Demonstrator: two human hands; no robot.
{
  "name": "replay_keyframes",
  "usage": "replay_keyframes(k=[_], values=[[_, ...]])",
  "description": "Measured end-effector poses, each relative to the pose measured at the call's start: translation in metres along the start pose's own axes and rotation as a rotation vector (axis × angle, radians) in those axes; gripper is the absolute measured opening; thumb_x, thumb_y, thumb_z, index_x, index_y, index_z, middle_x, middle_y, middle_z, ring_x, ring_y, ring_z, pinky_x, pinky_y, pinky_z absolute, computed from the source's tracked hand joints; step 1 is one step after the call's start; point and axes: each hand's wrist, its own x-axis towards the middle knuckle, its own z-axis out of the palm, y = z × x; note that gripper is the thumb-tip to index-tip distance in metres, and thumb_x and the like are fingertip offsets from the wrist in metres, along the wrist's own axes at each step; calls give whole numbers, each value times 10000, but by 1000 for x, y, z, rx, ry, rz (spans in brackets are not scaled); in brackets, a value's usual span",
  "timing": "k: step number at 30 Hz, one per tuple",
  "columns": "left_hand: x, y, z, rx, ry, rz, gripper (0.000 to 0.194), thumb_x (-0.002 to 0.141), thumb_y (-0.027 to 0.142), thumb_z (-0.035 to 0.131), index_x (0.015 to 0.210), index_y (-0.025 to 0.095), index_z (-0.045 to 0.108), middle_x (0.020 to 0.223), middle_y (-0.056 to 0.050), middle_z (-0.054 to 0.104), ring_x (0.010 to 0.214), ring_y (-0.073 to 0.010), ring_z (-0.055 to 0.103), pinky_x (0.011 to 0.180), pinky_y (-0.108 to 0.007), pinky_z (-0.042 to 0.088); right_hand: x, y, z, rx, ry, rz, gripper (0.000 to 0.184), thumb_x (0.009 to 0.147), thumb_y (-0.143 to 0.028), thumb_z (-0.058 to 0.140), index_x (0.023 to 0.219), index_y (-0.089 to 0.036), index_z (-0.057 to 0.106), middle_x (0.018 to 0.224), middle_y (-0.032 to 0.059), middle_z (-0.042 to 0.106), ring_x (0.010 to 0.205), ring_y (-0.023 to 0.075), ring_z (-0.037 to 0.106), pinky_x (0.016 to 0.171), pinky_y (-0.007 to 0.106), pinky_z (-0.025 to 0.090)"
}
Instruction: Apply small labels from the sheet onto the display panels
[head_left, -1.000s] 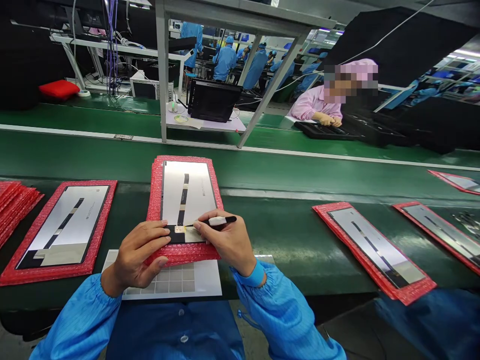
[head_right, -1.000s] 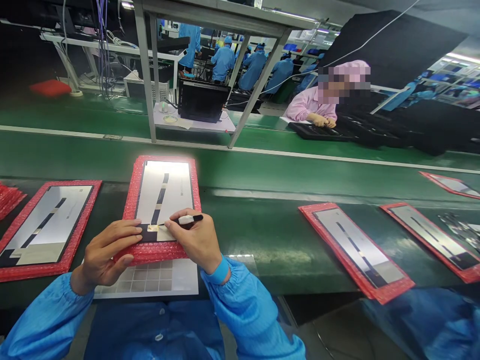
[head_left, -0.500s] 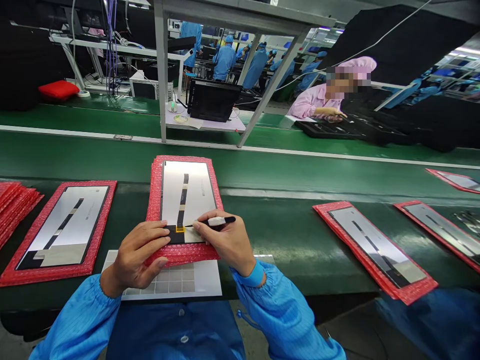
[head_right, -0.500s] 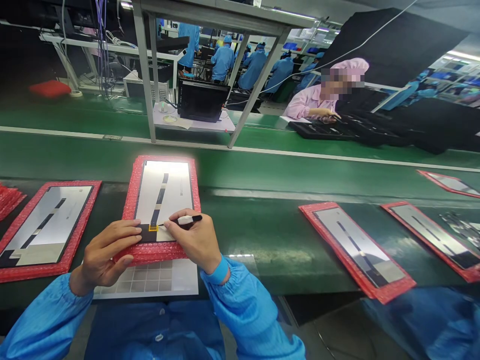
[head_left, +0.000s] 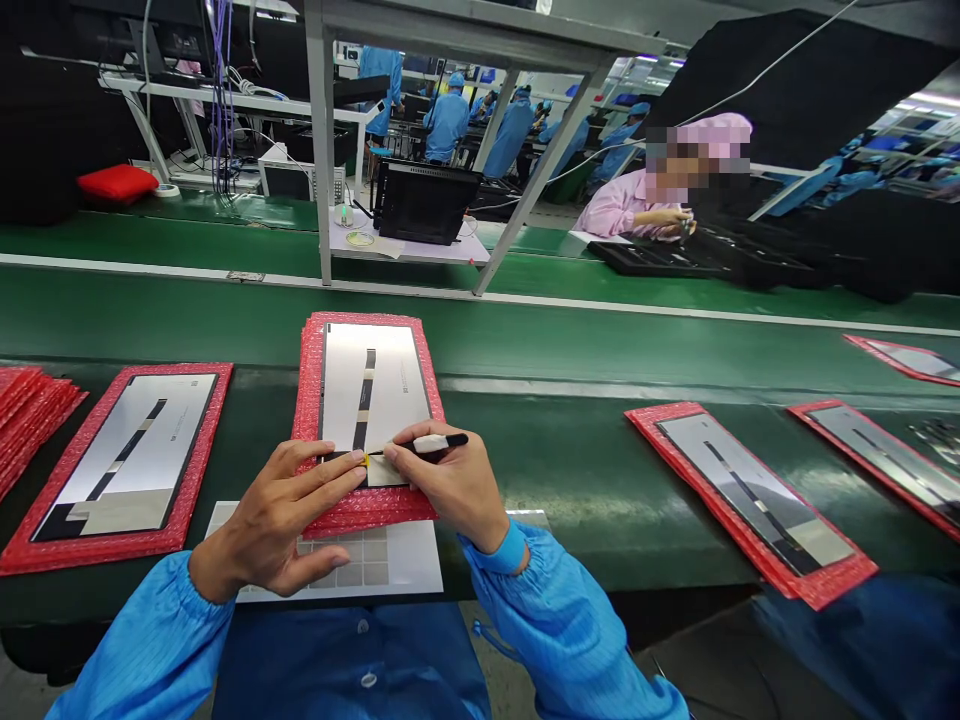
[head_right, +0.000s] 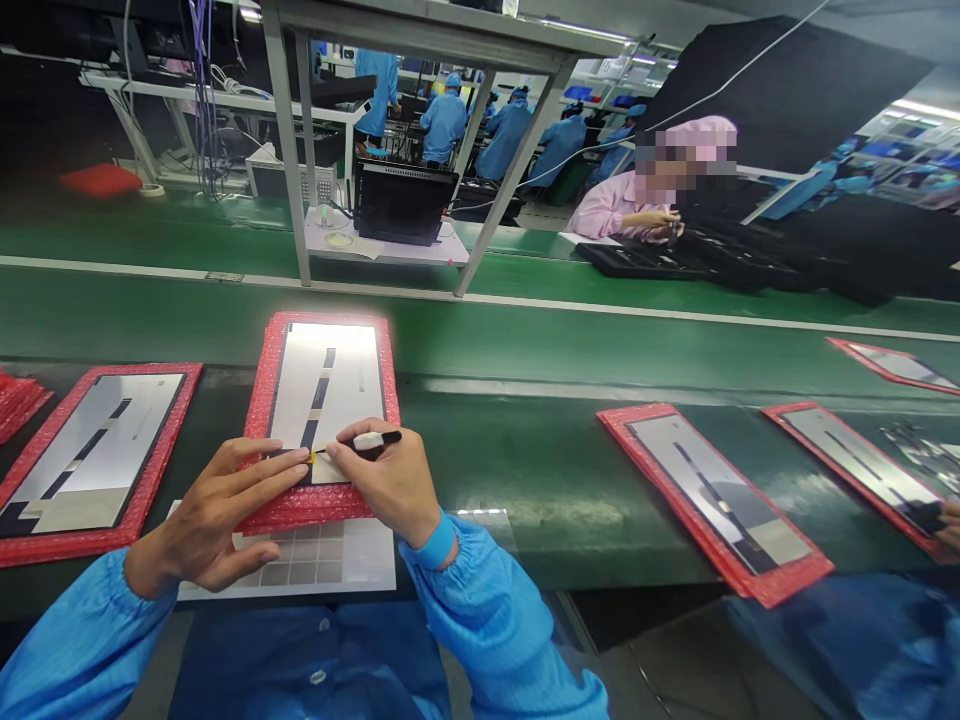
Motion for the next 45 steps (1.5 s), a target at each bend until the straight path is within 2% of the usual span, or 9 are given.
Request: replay_keyframes(k=[6, 11, 17, 21, 24, 28, 34, 41, 45], values=[[4, 4, -4, 68, -91, -26, 791, 904, 645, 643, 1548, 205, 514, 1448, -138, 654, 1268, -390, 561, 1078, -559, 422, 0, -1, 0, 32, -12, 38, 181, 776, -367, 816, 755, -196, 761, 569, 3, 677, 483, 165, 610, 475, 270, 501], [9, 7, -2, 142, -164, 4, 876, 869, 683, 662, 1570, 190, 483, 1452, -136, 646, 1283, -391, 555, 1208, -599, 252, 1, 1, 1, 180, 46, 126, 302, 732, -449, 880, 787, -196, 726, 572, 9, 691, 481, 181, 652, 475, 278, 572], [8, 8, -3, 207, -246, 14, 938, 854, 720, 649, 1609, 210, 428, 1590, -104, 538, 1311, -412, 530, 1158, -569, 215, 1, 2, 1, 208, 59, 123, 339, 717, -462, 908, 794, -185, 727, 554, 0, 677, 478, 168, 650, 473, 252, 580], [4, 2, -8, 195, -287, 53, 902, 873, 669, 646, 1622, 233, 399, 1628, -87, 490, 1379, -420, 484, 1205, -603, 142, 0, 2, 2, 207, 78, 114, 324, 732, -454, 894, 799, -188, 722, 554, -6, 668, 477, 164, 640, 469, 248, 576], [0, -5, -10, 108, -285, 102, 869, 889, 581, 637, 1632, 220, 367, 1612, -89, 511, 1469, -419, 405, 1257, -638, 64, 0, 2, 3, 215, 83, 113, 319, 723, -445, 897, 785, -188, 716, 548, -11, 657, 483, 161, 637, 466, 242, 573], [-8, -11, -9, -15, -230, 97, 843, 887, 474, 633, 1620, 162, 360, 1589, -136, 528, 1529, -402, 350, 1284, -639, 110, 1, 1, 3, 228, 88, 99, 306, 717, -424, 896, 768, -183, 716, 540, -12, 654, 473, 149, 623, 464, 231, 574], [-12, -9, -9, -105, -170, 14, 813, 903, 455, 618, 1601, 127, 360, 1534, -178, 526, 1501, -360, 419, 1306, -556, 200, 0, 3, 3, 223, 96, 72, 252, 755, -400, 853, 763, -182, 726, 539, -12, 655, 464, 144, 619, 454, 226, 570], [-4, -6, -6, 13, -229, -12, 896, 884, 530, 639, 1639, 189, 299, 1555, -143, 535, 1458, -362, 451, 1284, -587, 197, 2, 5, 5, 247, 85, 58, 290, 736, -421, 892, 772, -186, 726, 545, -15, 657, 475, 156, 636, 463, 241, 582], [0, 2, -12, 40, -216, -19, 883, 910, 530, 618, 1639, 155, 290, 1547, -174, 530, 1445, -377, 465, 1271, -644, 186, -2, 8, 4, 260, 106, -16, 284, 760, -414, 888, 828, -187, 730, 607, -5, 693, 484, 160, 652, 474, 257, 582]])
